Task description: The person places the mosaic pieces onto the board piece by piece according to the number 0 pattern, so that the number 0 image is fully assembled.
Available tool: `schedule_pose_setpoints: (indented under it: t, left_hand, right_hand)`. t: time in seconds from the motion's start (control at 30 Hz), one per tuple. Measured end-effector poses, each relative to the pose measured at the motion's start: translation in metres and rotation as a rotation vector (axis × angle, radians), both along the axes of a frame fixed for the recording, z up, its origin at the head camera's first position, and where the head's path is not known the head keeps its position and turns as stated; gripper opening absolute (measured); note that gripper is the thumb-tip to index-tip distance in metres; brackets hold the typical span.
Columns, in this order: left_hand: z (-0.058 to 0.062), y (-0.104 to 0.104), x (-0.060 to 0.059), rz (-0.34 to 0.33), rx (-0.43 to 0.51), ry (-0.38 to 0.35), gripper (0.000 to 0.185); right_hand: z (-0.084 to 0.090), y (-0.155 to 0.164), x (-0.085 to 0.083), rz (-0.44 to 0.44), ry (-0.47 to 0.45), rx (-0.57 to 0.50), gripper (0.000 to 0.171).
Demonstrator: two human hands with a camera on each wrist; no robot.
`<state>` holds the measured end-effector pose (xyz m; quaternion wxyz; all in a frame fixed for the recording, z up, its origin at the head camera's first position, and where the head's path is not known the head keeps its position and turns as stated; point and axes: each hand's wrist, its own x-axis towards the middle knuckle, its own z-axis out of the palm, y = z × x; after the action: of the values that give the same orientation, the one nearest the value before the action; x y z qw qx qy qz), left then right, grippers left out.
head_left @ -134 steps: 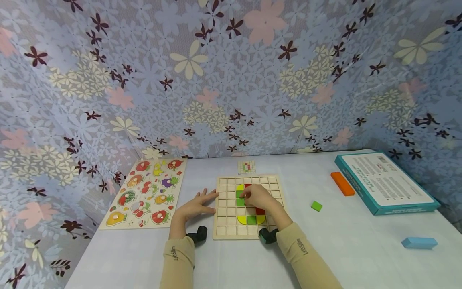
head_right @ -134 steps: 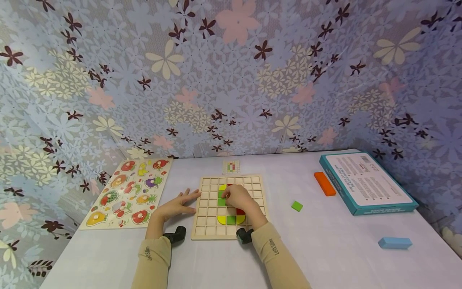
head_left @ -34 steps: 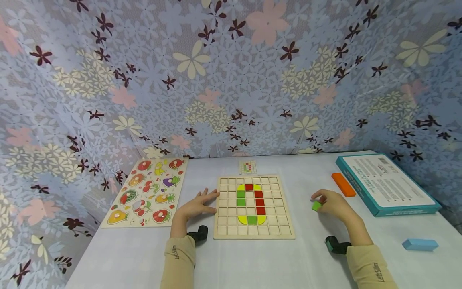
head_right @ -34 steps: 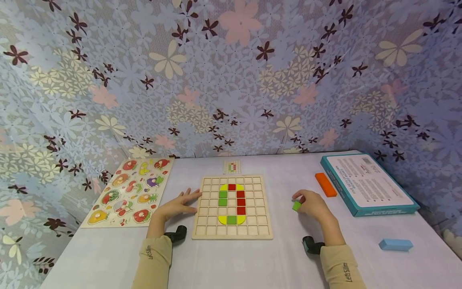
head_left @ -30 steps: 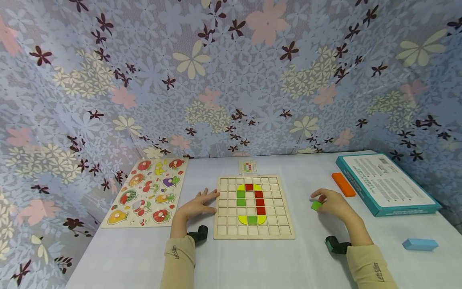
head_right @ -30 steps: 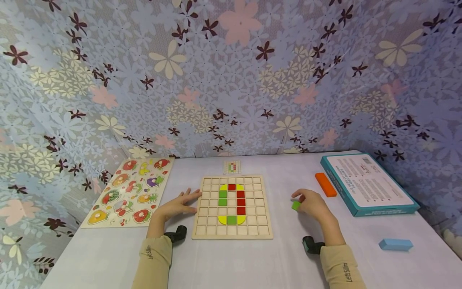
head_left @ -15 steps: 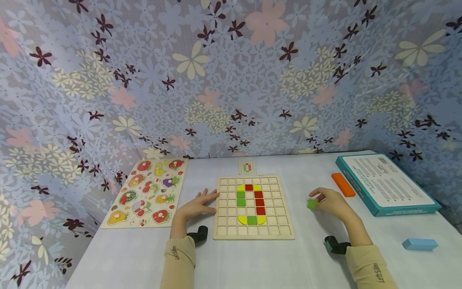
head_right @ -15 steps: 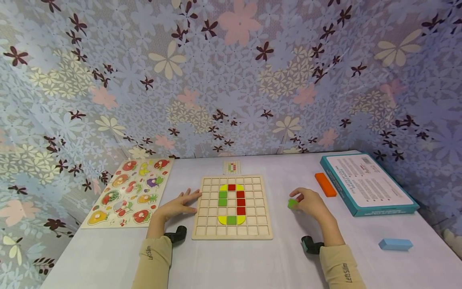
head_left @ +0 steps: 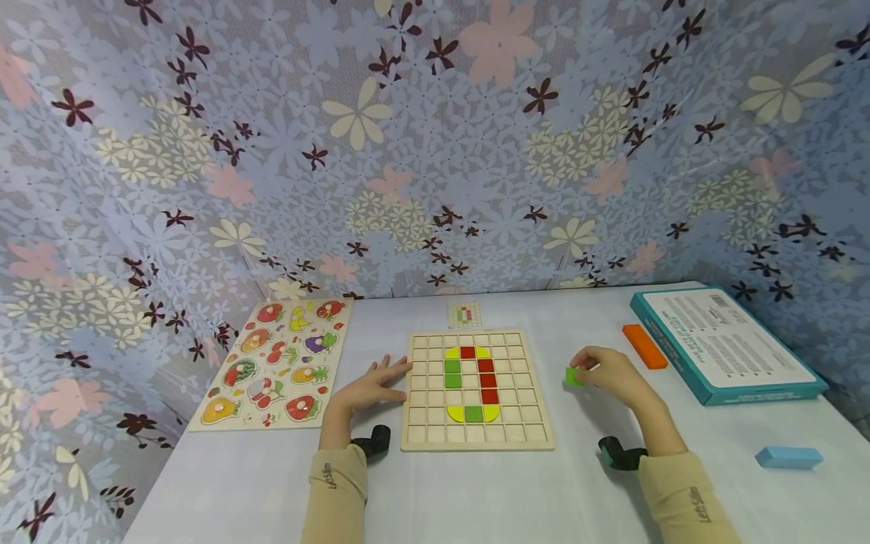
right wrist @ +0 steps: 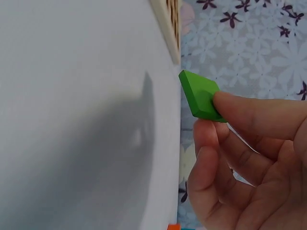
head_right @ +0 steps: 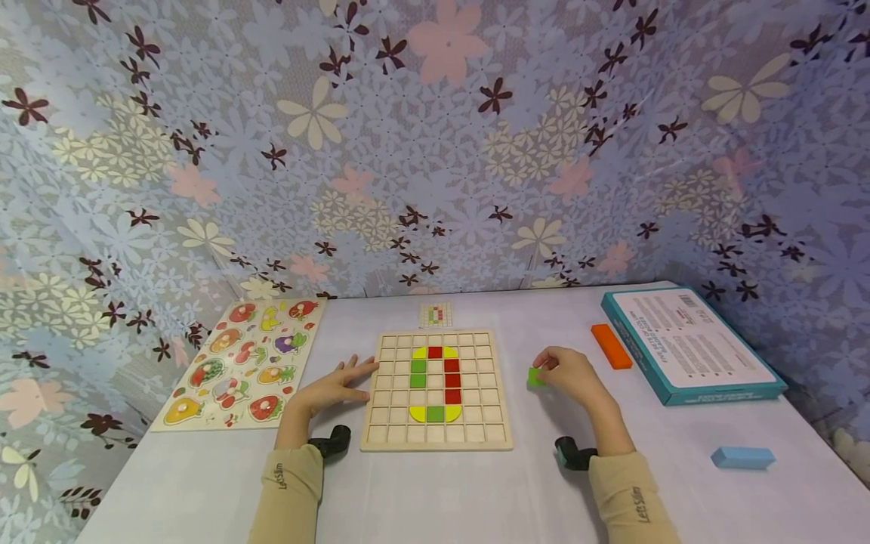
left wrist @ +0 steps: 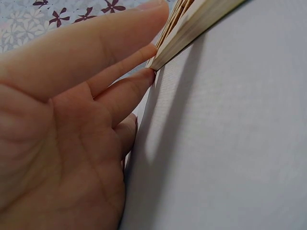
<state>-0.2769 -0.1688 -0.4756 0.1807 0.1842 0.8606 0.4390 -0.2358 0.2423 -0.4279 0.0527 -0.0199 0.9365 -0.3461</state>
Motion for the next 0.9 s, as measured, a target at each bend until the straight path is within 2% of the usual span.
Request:
schedule_pose_setpoints:
  t: [0.33,0.9]
  left_hand:
    - [0.002,0.0,0.0,-0.011,-0.003,0.021,0.067]
    - [0.002,0.002,0.002,0.016,-0.009,0.013,0.067]
  right_hand:
    - [0.01,-0.035,-0.013,0.044,0.04,-0.09,0.019]
    - [0.012,-0.084,-0.019,0.127,0.085,-0.213,0.019]
